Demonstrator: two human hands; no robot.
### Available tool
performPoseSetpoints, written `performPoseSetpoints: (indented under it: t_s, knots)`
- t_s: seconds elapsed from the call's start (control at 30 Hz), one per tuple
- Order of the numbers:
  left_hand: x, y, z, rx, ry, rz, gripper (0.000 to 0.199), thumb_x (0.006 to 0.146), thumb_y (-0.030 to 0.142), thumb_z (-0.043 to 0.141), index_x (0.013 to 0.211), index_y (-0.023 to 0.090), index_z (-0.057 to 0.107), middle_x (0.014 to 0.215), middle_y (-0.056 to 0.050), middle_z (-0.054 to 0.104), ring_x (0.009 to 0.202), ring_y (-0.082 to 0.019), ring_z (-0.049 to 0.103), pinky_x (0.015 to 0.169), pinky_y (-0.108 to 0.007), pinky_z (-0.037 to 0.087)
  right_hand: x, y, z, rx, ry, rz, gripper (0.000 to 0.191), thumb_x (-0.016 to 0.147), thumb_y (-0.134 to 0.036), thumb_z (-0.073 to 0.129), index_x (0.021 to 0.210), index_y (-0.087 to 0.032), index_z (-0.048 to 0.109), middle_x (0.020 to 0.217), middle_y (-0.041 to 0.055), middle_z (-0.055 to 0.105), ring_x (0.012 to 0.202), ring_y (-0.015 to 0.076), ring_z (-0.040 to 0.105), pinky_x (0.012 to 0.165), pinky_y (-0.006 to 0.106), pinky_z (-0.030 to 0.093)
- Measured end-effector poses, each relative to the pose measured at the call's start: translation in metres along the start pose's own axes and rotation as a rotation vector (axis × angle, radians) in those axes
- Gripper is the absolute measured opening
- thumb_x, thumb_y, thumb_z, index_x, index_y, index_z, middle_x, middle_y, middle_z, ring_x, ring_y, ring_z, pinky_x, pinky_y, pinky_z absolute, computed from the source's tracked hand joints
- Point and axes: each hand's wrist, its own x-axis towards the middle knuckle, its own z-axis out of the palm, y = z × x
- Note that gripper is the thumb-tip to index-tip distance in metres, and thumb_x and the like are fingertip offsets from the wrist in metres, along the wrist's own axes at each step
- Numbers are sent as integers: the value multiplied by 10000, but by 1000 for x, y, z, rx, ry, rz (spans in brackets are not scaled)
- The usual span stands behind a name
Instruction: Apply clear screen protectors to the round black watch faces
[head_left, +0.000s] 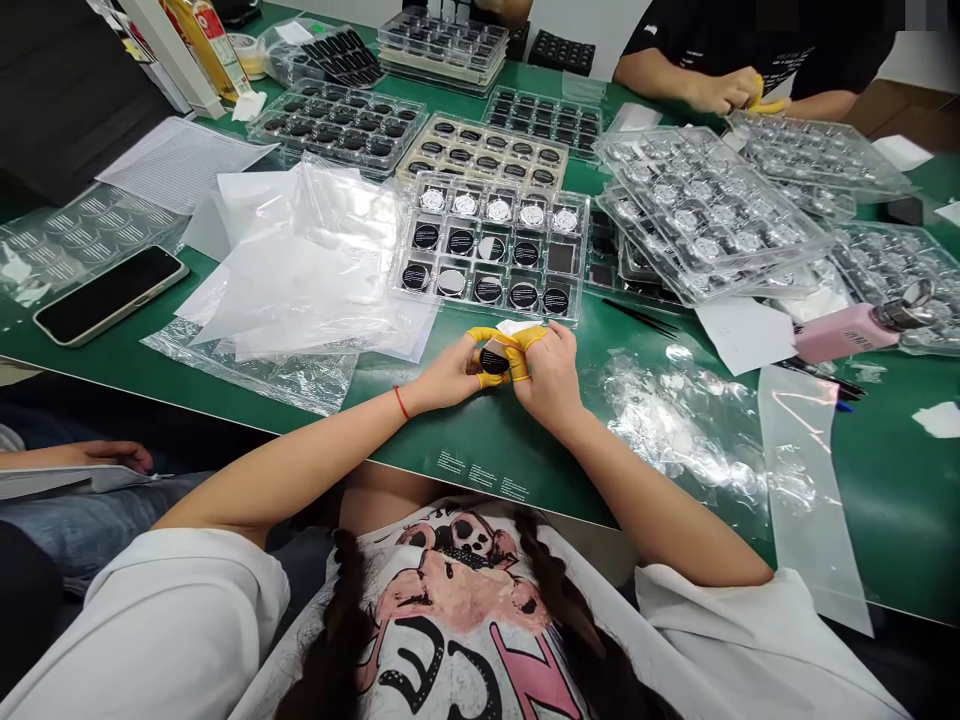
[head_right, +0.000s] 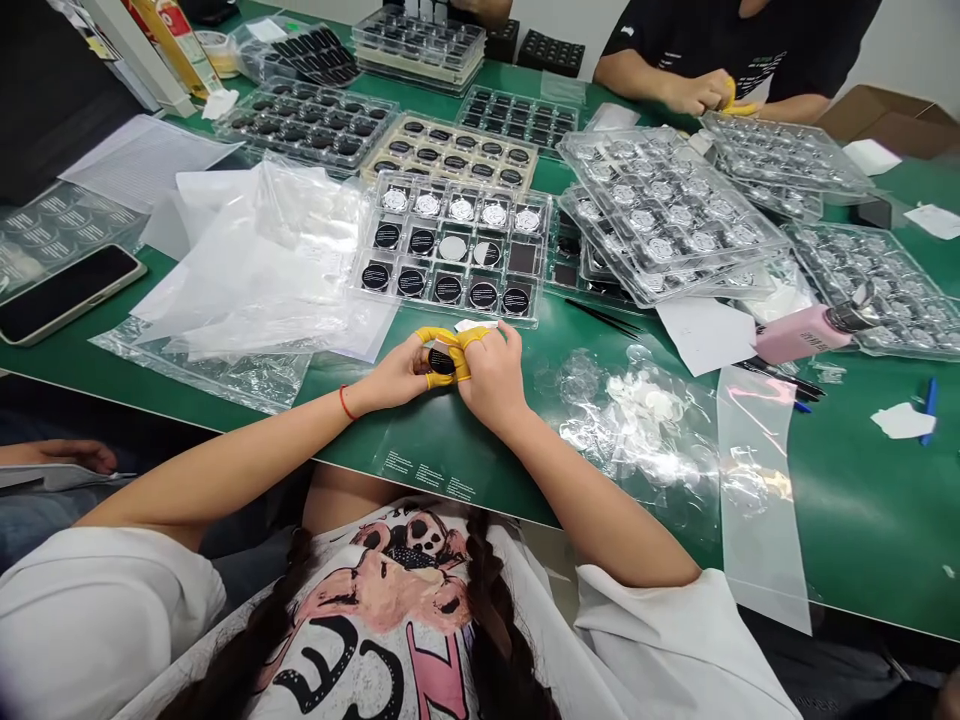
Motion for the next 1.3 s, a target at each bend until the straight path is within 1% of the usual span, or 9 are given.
performPoseSetpoints:
  t_s: [0.37, 0.53, 0.67, 0.77, 0.87, 0.97, 1.13, 1.2, 1.3]
  knots:
    - [1, -2, -2, -21, -8, 16, 623, 702, 361, 860, 1163, 186, 478, 890, 15, 620, 799, -120, 608, 734, -250, 491, 10, -2, 6, -30, 13, 86, 150, 830, -130, 427, 729, -239, 404, 728, 50, 567, 775, 223, 499, 1027, 462, 401]
    - [3, 0, -1, -37, -10, 4, 671, 652, 328, 893, 1162, 181, 483, 906, 7, 652, 818, -121, 636, 773, -264, 521, 19, -3, 1, 135, -72, 256, 114, 830, -169, 434, 732, -228, 429, 777, 72, 590, 825, 237, 536, 1048, 511, 395]
    - [1, 3, 2, -40, -3, -19, 672, 647, 279, 891, 1172, 184, 483, 888, 13, 686, 821, -137, 692, 843, -317, 551, 20, 19, -26, 298, -119, 357, 213, 952, -344, 427, 1036, -206, 566, 1026, 101, 671, 932, 241, 607, 913, 428, 497]
    - [-1, 5, 4, -31, 0, -33, 650, 672, 239, 869, 1195, 191, 486, 848, 20, 706, 813, -156, 729, 838, -330, 560, 7, 51, -48, 444, -245, 595, 375, 917, -376, 527, 1247, -200, 546, 1206, 119, 656, 1011, 251, 628, 908, 431, 521]
    - [-1, 5, 3, -34, -8, -34, 651, 681, 224, 860, 1215, 196, 489, 807, 23, 720, 778, -169, 748, 814, -332, 575, -6, 69, -56, 412, -333, 717, 263, 823, -323, 623, 1020, -152, 659, 1062, 165, 676, 1037, 330, 603, 992, 586, 456]
    - [0, 3, 1, -40, -16, -25, 680, 672, 229, 871, 1251, 192, 518, 806, 11, 738, 767, -180, 755, 822, -345, 591, -8, 53, -47, 446, -315, 681, 272, 871, -392, 585, 958, -158, 694, 1063, 165, 682, 1121, 336, 574, 1077, 611, 392]
    - [0, -4, -1, -69, -11, 0, 873, 644, 258, 903, 1406, 187, 482, 927, -43, 781, 813, -189, 760, 820, -335, 600, 22, 10, -24, 676, -392, 536, 453, 874, -372, 618, 1298, -212, 614, 937, 35, 712, 869, 179, 664, 856, 355, 564]
    - [1, -4, -5, -88, 16, 17, 941, 677, 294, 893, 1471, 160, 406, 852, -49, 787, 789, -198, 763, 798, -339, 598, 45, 22, -17, 668, -370, 548, 444, 851, -318, 630, 1278, -198, 610, 864, 16, 692, 800, 162, 656, 796, 323, 564]
    - [5, 1, -17, -140, 146, 99, 909, 747, 386, 846, 1481, 158, 362, 875, -55, 796, 886, -202, 772, 885, -353, 584, 89, 73, -7, 510, -211, 645, 324, 886, -269, 530, 1175, -154, 619, 999, 76, 681, 916, 185, 642, 897, 360, 533]
